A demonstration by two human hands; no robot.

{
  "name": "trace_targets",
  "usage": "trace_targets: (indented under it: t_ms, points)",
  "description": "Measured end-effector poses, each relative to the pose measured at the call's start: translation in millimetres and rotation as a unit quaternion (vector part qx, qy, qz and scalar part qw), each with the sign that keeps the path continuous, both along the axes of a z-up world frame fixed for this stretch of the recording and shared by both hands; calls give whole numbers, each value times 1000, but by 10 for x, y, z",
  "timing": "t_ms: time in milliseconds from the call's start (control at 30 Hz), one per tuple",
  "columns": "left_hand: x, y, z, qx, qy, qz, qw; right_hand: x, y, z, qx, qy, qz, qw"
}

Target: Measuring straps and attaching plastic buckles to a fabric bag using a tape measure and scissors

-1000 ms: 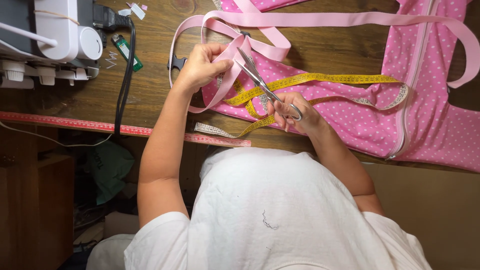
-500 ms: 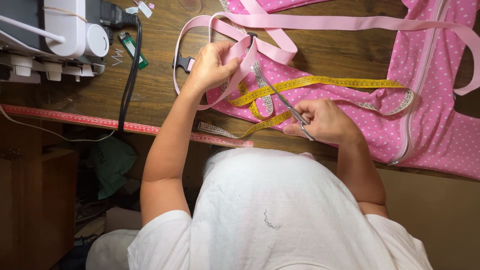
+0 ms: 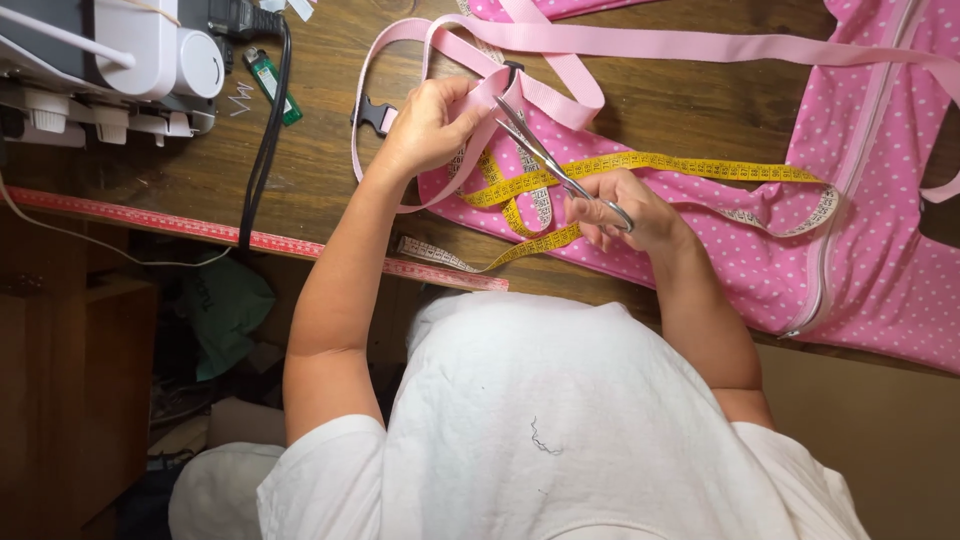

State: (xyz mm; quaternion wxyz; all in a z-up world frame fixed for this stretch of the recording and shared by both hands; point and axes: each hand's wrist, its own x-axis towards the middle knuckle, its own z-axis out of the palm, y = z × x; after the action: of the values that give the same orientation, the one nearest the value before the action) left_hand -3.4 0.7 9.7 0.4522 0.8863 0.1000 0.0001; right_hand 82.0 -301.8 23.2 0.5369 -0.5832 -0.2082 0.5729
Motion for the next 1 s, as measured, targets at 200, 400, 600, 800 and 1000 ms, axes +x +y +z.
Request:
trace_targets:
  t_ms: [200, 400, 600, 800, 1000]
  points:
    - [-5, 79, -86, 53, 47, 32, 997, 29, -106, 185, 36, -43, 57, 997]
    - [-2, -9, 119, -18, -5, 21, 1000, -2, -25, -1, 52, 34, -6, 998]
    - [-42, -32, 264, -21, 18, 39, 999, -27, -9, -110, 15, 30, 7, 999]
    - [-71, -100, 266, -111, 48, 49, 991, -73, 158, -267, 120, 59, 0, 991]
    - [-54, -43, -188, -442, 14, 84, 893, -259, 371, -231, 89, -18, -56, 994]
